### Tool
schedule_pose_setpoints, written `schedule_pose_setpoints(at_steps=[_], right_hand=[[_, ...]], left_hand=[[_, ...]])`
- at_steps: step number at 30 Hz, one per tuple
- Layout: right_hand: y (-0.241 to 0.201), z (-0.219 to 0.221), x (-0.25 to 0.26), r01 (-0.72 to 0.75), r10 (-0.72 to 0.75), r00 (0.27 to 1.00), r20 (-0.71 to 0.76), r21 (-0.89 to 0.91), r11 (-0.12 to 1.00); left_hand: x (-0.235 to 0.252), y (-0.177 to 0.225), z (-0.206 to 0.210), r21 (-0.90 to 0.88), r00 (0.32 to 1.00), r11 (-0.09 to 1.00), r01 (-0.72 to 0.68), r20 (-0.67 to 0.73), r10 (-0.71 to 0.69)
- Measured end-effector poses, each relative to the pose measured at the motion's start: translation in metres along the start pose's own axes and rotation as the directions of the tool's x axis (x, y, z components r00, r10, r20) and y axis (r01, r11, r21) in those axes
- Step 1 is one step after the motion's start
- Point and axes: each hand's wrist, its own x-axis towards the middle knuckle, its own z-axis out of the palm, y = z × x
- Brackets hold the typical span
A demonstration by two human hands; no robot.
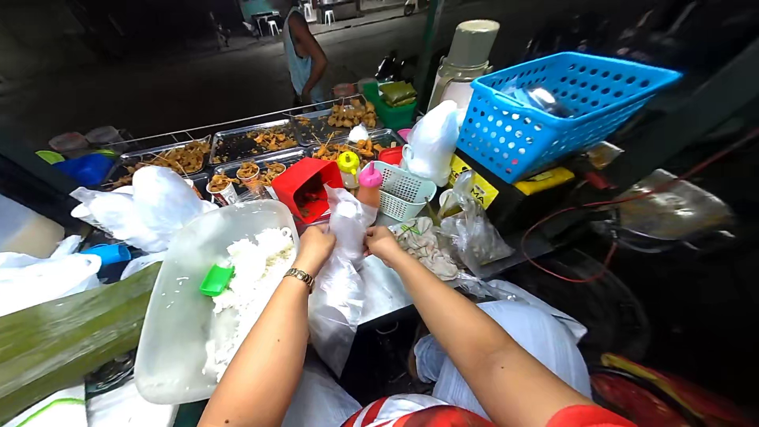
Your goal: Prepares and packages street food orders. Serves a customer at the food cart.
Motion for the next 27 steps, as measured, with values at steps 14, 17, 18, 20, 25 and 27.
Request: schedule_pose_setpoints(at_steps=[14,17,18,20,25,27], right_hand=[[-0.038,-0.022,-0.095,0.789,-0.768,0.611,-0.192,0.061,0.612],[-0.042,-0.02,-0.102,0.788,-0.772,0.602,-0.203,-0.006,0.616],[-0.042,-0.021,-0.103,0.791,-0.777,0.593,-0.211,-0.03,0.611],[-0.042,-0.021,-0.104,0.803,-0.797,0.559,-0.228,-0.088,0.589],[-0.048,-0.027,-0.108,0.763,-0.755,0.645,-0.115,0.035,0.646],[-0.05,-0.028,-0.107,0.75,-0.742,0.662,-0.105,0.08,0.657]], left_hand=[[-0.04,0.014,-0.025,-0.609,0.819,0.581,-0.541,-0.223,0.529],[-0.04,0.013,-0.023,-0.602,0.777,0.531,-0.596,-0.265,0.572],[-0.04,0.012,-0.023,-0.61,0.776,0.522,-0.595,-0.267,0.572],[-0.038,0.012,-0.019,-0.632,0.783,0.516,-0.578,-0.25,0.57],[-0.039,0.013,-0.014,-0.649,0.799,0.533,-0.542,-0.201,0.567],[-0.041,0.014,-0.014,-0.636,0.796,0.543,-0.549,-0.199,0.572]])
